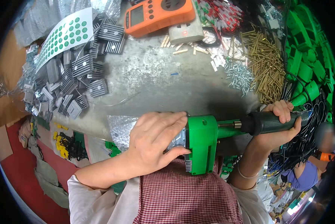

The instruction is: Assembling and soldering components into a green plastic handheld device.

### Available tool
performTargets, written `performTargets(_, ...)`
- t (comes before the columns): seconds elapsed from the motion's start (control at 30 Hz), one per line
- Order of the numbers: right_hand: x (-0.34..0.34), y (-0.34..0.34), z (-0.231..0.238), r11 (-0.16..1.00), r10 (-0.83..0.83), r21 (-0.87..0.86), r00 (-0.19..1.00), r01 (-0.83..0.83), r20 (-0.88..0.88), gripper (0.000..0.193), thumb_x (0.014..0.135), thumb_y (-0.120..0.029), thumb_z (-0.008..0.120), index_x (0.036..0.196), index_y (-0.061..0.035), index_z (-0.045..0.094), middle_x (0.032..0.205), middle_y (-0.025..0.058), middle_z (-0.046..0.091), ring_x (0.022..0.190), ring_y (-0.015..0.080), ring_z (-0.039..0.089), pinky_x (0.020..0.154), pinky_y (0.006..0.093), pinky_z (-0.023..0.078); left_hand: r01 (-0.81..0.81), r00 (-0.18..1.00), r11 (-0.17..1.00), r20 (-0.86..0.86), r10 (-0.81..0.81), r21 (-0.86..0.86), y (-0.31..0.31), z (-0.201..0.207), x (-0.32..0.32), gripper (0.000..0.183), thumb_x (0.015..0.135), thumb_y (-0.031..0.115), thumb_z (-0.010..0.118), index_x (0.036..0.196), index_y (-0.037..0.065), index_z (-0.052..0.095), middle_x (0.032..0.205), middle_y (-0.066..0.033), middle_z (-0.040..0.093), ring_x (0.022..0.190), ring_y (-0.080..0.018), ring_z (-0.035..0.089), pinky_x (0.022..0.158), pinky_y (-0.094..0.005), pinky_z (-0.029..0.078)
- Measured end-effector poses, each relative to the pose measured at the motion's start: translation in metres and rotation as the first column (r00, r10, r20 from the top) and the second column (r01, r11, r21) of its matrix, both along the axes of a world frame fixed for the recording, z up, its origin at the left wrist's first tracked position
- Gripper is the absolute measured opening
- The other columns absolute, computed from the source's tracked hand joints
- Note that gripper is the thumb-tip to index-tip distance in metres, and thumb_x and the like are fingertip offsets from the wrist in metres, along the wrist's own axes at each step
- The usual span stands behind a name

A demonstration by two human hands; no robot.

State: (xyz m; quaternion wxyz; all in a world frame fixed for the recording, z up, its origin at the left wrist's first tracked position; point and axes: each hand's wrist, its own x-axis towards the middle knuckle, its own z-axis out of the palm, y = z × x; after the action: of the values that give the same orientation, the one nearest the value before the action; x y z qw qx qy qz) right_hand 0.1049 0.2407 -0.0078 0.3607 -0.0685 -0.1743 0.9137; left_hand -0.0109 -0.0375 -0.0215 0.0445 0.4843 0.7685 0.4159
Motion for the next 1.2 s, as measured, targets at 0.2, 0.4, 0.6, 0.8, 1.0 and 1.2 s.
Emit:
performTargets(0.2,-0.002,0.000,0.003,1.000,0.004,0.028,1.000,-0.004,0.014,0.030,0.088,-0.030,0.061,0.098,-0.0038,0.049,0.076,-0.0009,0.047,0.066,0.0111,0.049,0.072,0.0287,0.044,0.013,1.000,1.000,-0.009,-0.013,0.001,0.002,-0.001,-0.001,0.061,0.075,0.043,0.078,0.110,-0.005,0.065,0.112,-0.0197,0.070,0.095,-0.0321,0.069,0.083,-0.0407,0.051)
performTargets(0.4,-0.003,-0.001,0.006,1.000,-0.016,0.021,1.000,0.015,0.017,0.029,0.089,-0.027,0.060,0.099,-0.0031,0.048,0.076,-0.0012,0.046,0.067,0.0108,0.049,0.072,0.0284,0.044,0.051,0.999,0.999,0.003,-0.051,0.004,0.003,-0.004,-0.004,0.060,0.075,0.041,0.078,0.110,-0.007,0.065,0.111,-0.0216,0.069,0.096,-0.0334,0.068,0.082,-0.0415,0.052)
performTargets(0.6,-0.003,-0.003,0.009,1.000,0.021,-0.014,0.999,-0.022,-0.033,0.031,0.090,-0.027,0.059,0.103,-0.0013,0.048,0.079,0.0014,0.046,0.071,0.0122,0.047,0.078,0.0308,0.045,0.048,0.999,0.999,-0.008,-0.048,0.009,0.003,-0.004,-0.004,0.061,0.075,0.040,0.079,0.112,-0.006,0.064,0.112,-0.0221,0.069,0.095,-0.0345,0.068,0.082,-0.0419,0.052)
performTargets(0.8,0.008,-0.006,0.014,0.999,-0.039,0.013,0.998,0.038,0.047,0.032,0.092,-0.026,0.059,0.107,-0.0009,0.046,0.080,0.0010,0.043,0.073,0.0130,0.046,0.078,0.0314,0.045,0.079,0.996,0.996,0.056,-0.076,-0.050,-0.002,0.002,-0.010,0.062,0.075,0.033,0.080,0.121,-0.003,0.059,0.119,-0.0211,0.066,0.103,-0.0351,0.066,0.087,-0.0410,0.049)
performTargets(1.0,0.047,0.002,0.010,0.991,-0.077,0.116,0.997,0.074,0.027,0.033,0.093,-0.026,0.057,0.111,-0.0014,0.044,0.080,0.0021,0.042,0.075,0.0137,0.046,0.080,0.0329,0.045,0.147,0.984,0.989,0.099,-0.146,-0.003,-0.009,0.002,-0.008,0.055,0.082,0.015,0.070,0.131,-0.002,0.051,0.127,-0.0224,0.062,0.112,-0.0369,0.062,0.096,-0.0450,0.045)
performTargets(1.2,0.047,-0.007,0.002,0.996,-0.067,0.057,0.998,0.066,0.014,0.033,0.095,-0.032,0.052,0.109,-0.0026,0.047,0.079,0.0017,0.044,0.075,0.0134,0.048,0.084,0.0350,0.048,0.119,0.992,0.988,0.061,-0.113,-0.102,-0.003,0.013,-0.007,0.056,0.083,0.027,0.073,0.128,-0.001,0.055,0.125,-0.0190,0.062,0.112,-0.0375,0.060,0.095,-0.0459,0.045)
